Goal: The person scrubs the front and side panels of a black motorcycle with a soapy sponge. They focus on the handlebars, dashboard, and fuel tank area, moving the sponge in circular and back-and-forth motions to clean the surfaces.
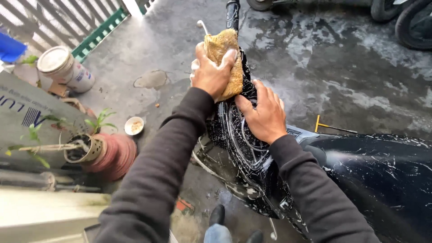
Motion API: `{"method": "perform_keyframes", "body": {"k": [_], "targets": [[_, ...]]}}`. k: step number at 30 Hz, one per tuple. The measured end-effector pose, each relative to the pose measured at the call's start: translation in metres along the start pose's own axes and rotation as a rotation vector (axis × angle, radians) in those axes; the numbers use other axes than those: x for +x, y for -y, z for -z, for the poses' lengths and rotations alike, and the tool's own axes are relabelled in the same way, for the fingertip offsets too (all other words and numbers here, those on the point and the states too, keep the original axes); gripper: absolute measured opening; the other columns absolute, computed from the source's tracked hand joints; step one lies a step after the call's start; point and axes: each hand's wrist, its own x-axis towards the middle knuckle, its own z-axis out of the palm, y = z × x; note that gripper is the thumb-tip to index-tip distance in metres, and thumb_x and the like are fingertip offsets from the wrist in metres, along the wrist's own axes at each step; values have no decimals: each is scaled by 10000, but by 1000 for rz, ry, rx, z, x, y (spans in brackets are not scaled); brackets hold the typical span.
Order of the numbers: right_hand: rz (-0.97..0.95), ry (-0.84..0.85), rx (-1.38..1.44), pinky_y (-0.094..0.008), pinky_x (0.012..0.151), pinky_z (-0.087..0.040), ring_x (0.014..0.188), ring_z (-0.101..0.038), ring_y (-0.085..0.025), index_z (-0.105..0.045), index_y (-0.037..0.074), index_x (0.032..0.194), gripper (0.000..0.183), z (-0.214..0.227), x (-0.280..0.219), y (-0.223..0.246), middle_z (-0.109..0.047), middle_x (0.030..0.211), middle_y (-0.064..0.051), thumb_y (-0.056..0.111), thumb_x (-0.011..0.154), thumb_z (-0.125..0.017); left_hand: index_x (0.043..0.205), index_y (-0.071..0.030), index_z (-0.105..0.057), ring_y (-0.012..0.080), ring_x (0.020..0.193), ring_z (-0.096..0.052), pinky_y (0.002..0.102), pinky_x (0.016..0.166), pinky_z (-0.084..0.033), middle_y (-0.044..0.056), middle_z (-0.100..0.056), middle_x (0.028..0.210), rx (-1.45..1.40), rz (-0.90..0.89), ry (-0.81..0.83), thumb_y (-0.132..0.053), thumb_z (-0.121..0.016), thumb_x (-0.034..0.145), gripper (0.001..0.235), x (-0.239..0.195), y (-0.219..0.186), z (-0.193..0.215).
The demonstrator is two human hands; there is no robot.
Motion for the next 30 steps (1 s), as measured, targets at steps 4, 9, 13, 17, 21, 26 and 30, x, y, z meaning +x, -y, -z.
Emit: {"method": "perform_keyframes", "body": {"k": [4, 9, 13, 17, 21, 26, 30], "targets": [[38, -10, -1, -519, 910, -277, 1123, -444, -318, -404, 95, 1280, 604, 3, -1, 6, -493, 1257, -124, 452, 793, -369, 1308, -193, -207, 370, 1138, -433, 484, 915, -345, 191, -432, 1220, -67, -255, -119, -439, -526, 668, 756, -1, 38, -6], [3, -47, -67, -504, 891, -302, 1120, -437, -346, -413, 73, 1274, 608, -9, 6, -6, -478, 1269, -157, 492, 835, -382, 1261, -271, -231, 297, 1124, -455, 414, 921, -351, 144, -405, 1239, -48, -64, 18, -573, -493, 603, 769, 2, 16, 1], [-4, 13, -16, -510, 893, -291, 1111, -440, -337, -392, 83, 1289, 747, 1, -1, 4, -471, 1266, -166, 639, 802, -285, 1320, -269, -127, 424, 1134, -422, 502, 965, -306, 239, -315, 1296, -5, -11, 42, -554, -458, 705, 754, 0, 29, 2], [16, -3, -13, -513, 913, -273, 1119, -437, -342, -393, 79, 1292, 630, 2, 1, 4, -478, 1254, -166, 513, 837, -358, 1357, -147, -105, 364, 1245, -316, 447, 1001, -269, 243, -256, 1354, -96, -345, 48, -392, -551, 704, 828, -8, 63, -4], [10, -42, -11, -500, 881, -292, 1084, -445, -357, -410, 81, 1265, 613, -3, 2, -1, -507, 1219, -161, 520, 838, -371, 1329, -168, -160, 312, 1154, -422, 434, 929, -377, 188, -351, 1280, -204, -211, -15, -421, -600, 698, 810, 3, 49, -10], [64, -52, -47, -485, 839, -329, 1037, -474, -367, -421, 72, 1270, 594, -7, -1, -7, -526, 1169, -192, 495, 855, -398, 1324, -184, -160, 324, 1115, -452, 436, 901, -381, 171, -419, 1219, -117, -197, -86, -491, -553, 678, 816, -1, 62, -15], [81, -74, -79, -479, 843, -330, 1037, -484, -363, -442, 65, 1258, 582, -9, 4, -7, -536, 1171, -185, 489, 862, -398, 1368, -27, -53, 318, 1254, -319, 351, 1032, -238, 248, -278, 1368, -132, -444, 40, -387, -597, 748, 900, -33, 83, -11]]}}
